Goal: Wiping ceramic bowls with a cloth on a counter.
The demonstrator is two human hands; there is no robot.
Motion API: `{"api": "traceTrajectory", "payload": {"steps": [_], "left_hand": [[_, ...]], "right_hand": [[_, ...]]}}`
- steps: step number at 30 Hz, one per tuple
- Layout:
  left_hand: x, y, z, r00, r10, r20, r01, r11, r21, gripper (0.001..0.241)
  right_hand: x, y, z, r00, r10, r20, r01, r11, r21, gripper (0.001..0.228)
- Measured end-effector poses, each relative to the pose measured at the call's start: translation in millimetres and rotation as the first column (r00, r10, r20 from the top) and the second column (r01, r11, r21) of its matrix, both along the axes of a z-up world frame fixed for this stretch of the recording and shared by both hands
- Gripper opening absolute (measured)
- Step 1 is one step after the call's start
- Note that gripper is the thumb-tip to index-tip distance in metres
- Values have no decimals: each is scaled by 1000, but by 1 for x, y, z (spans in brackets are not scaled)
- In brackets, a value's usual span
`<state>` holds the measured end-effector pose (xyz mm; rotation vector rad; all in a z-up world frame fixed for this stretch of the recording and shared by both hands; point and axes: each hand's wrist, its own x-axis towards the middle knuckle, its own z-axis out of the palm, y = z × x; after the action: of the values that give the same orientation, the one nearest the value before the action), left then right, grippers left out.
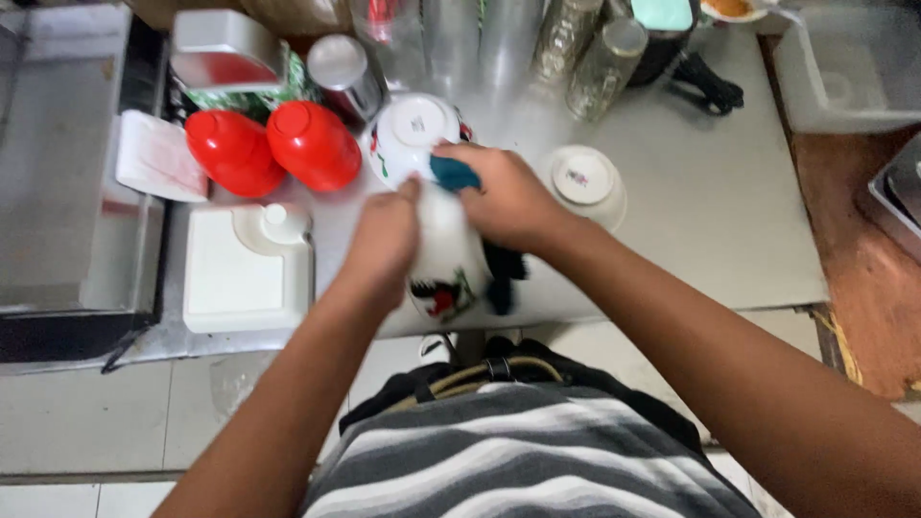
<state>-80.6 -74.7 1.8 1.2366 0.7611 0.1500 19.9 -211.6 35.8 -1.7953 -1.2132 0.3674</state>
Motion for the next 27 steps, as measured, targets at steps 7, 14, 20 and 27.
{"api": "traceTrajectory", "payload": {"steps": [7,14,20,27], "left_hand": [[-4,34,-4,992,-53,116,59,997,-48,44],[-11,39,39,963,-260,-74,261,965,-1,43],[-6,32,42,952,-300,-63,289,947,-143,45],[-2,20,36,976,-218,-13,214,967,-137,49]], "right_hand": [[4,-23,33,970,169,173,-174,985,9,70],[21,-19,15,992,-111,-62,105,990,-96,45],[-27,-15,32,985,69,-156,-58,995,75,54],[-9,-18,30,984,54,-172,-47,998,44,50]]}}
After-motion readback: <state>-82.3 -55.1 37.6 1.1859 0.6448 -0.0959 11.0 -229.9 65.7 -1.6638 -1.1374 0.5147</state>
